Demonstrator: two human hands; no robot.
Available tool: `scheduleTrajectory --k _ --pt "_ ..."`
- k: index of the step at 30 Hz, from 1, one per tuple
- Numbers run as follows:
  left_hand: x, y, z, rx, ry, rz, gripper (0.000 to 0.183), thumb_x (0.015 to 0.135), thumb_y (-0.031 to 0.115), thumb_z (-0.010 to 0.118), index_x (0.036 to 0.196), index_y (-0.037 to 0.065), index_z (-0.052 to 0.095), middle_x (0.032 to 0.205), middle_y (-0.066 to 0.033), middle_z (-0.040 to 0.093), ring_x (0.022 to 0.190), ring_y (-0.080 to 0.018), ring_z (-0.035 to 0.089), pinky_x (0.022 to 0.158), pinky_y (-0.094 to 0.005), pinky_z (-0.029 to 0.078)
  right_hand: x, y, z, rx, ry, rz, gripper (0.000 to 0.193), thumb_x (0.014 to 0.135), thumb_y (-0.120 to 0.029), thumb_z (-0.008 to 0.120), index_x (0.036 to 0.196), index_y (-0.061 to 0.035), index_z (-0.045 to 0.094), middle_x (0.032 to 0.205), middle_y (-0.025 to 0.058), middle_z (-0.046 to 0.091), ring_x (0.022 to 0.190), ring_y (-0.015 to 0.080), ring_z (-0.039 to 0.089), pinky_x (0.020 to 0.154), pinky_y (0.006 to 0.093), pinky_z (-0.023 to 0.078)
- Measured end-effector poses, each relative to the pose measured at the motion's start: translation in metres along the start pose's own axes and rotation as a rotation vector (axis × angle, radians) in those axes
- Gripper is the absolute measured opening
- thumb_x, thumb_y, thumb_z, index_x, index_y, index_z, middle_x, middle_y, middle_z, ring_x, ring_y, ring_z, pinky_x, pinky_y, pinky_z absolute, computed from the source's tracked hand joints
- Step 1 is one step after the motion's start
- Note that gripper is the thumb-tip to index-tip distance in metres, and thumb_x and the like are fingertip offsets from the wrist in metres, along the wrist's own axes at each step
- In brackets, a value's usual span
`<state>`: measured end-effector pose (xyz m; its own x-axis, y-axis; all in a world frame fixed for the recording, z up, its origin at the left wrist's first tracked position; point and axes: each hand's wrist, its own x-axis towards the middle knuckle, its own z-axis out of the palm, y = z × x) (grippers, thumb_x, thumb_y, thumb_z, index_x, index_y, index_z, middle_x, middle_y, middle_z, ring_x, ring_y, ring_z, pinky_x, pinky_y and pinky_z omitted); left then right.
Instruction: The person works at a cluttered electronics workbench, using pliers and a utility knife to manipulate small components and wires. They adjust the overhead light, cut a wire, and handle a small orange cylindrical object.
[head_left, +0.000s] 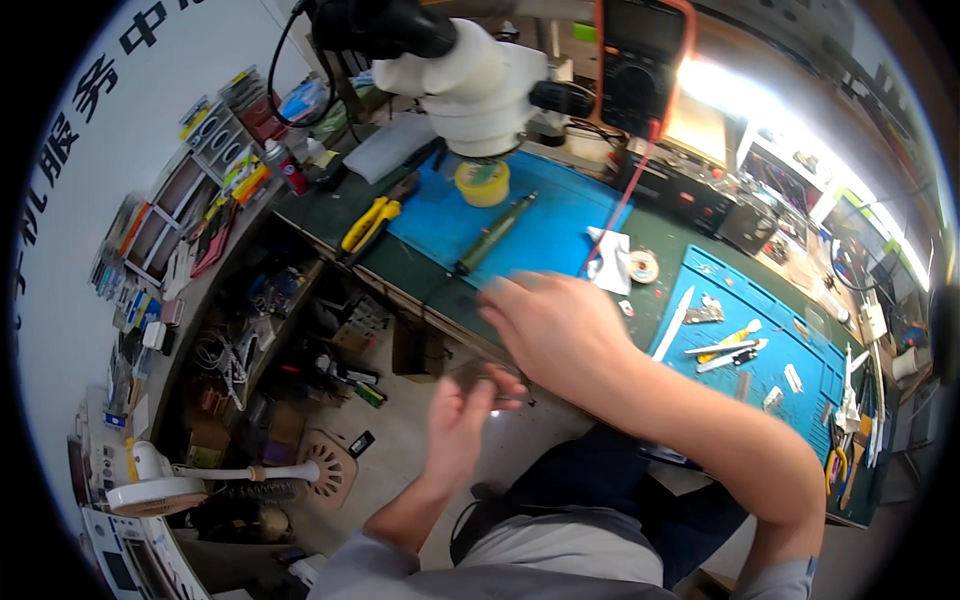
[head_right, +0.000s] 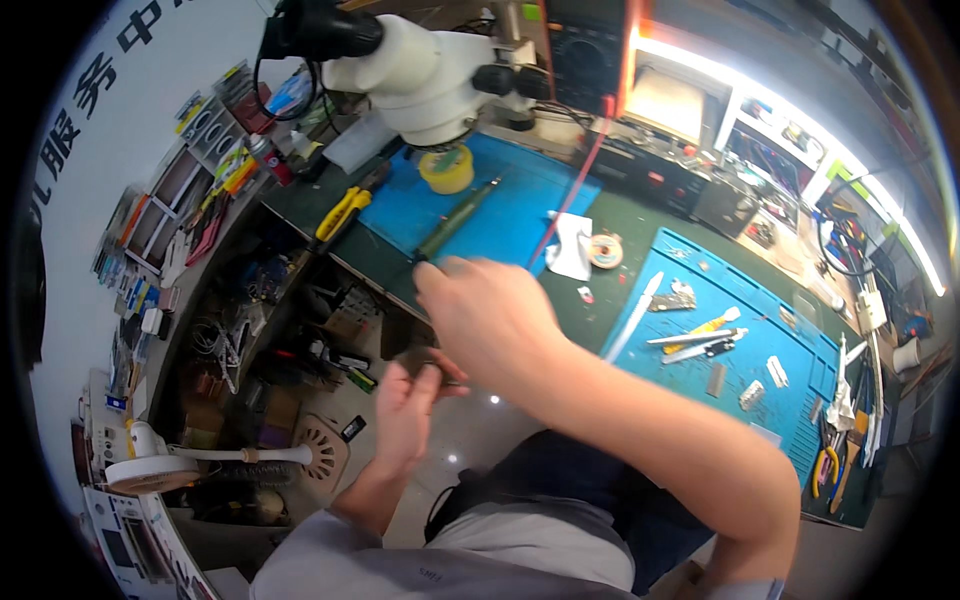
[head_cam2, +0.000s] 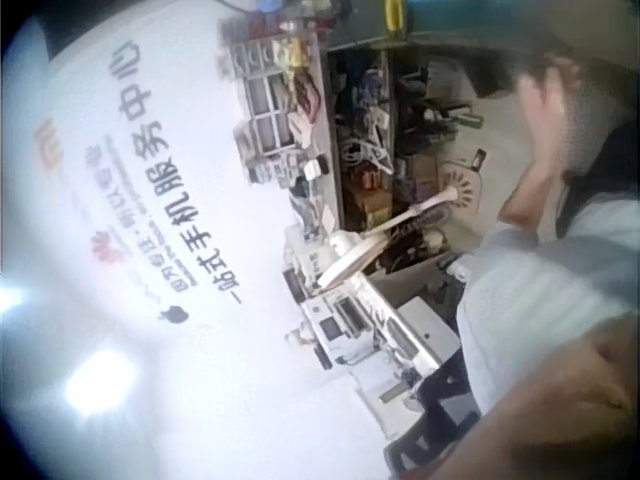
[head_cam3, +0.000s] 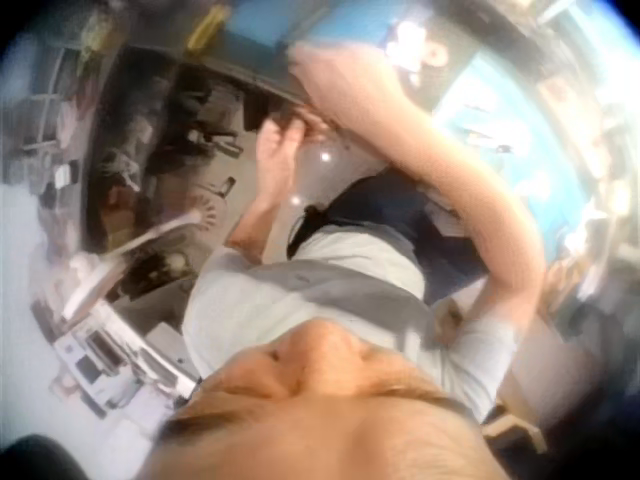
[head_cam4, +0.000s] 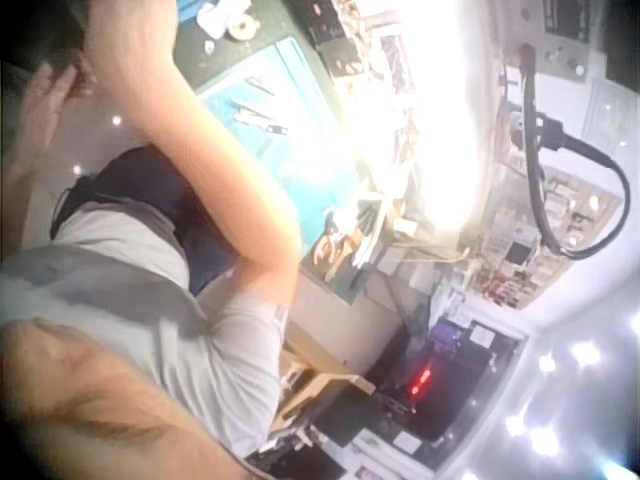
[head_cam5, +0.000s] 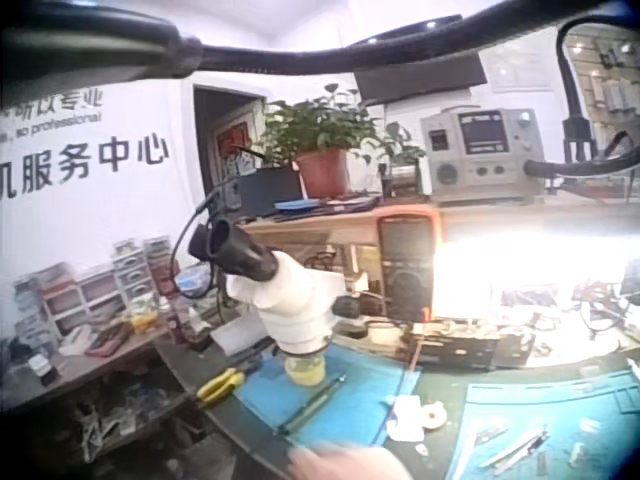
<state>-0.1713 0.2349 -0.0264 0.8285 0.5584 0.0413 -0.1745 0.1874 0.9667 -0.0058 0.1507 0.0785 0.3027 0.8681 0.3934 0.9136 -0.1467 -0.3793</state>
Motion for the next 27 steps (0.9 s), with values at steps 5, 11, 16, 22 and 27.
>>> scheduleTrajectory --k 5,11,16,22,27 --pt "0.000 0.009 -0.090 -0.110 0.338 0.077 0.029 0.110 0.018 0.043 0.131 0.000 0.050 0.125 -0.0199 0.065 0.110 -0.0265 0.067 0.089 -0.0381 0.057 0.146 -0.004 0.117 -0.063 -0.069 -0.064 0.042 0.098 -0.042 0.059 0.120 -0.0070 0.064 0.117 0.0167 0.065 0.096 0.0337 0.069 0.076 0.0451 0.058" --pt "0.001 0.027 -0.099 -0.168 0.336 0.105 0.027 0.107 0.012 0.049 0.131 0.001 0.051 0.129 -0.0197 0.062 0.114 -0.0276 0.065 0.092 -0.0393 0.056 0.215 -0.003 0.196 -0.168 0.068 -0.064 0.047 0.098 -0.054 0.051 0.125 -0.0205 0.068 0.128 0.0099 0.060 0.114 0.0267 0.063 0.082 0.0413 0.056" --pt "-0.002 0.016 -0.125 0.030 0.559 0.165 0.032 0.108 0.015 0.049 0.136 0.000 0.052 0.123 -0.0125 0.061 0.110 -0.0252 0.065 0.092 -0.0369 0.055 0.193 -0.052 0.158 -0.152 -0.417 -0.032 0.036 0.098 -0.039 0.057 0.127 -0.0211 0.068 0.133 0.0049 0.057 0.125 0.0271 0.054 0.071 0.0428 0.056" --pt "0.011 0.018 -0.105 0.165 0.454 0.242 0.033 0.109 0.016 0.046 0.137 -0.002 0.050 0.132 -0.0170 0.060 0.118 -0.0262 0.063 0.097 -0.0376 0.055 0.180 -0.053 0.155 -0.118 -0.167 0.504 0.049 0.094 -0.027 0.060 0.139 -0.0083 0.052 0.132 0.0241 0.053 0.111 0.0339 0.058 0.067 0.0411 0.054" --pt "0.001 0.016 -0.077 0.231 0.450 0.473 0.028 0.109 0.015 0.047 0.130 -0.002 0.053 0.127 -0.0166 0.062 0.117 -0.0260 0.063 0.095 -0.0368 0.055 0.089 -0.031 0.065 0.319 -0.140 0.201 0.054 0.097 -0.029 0.056 0.144 -0.0056 0.044 0.105 0.0270 0.064 0.097 0.0384 0.064 0.072 0.0429 0.055"
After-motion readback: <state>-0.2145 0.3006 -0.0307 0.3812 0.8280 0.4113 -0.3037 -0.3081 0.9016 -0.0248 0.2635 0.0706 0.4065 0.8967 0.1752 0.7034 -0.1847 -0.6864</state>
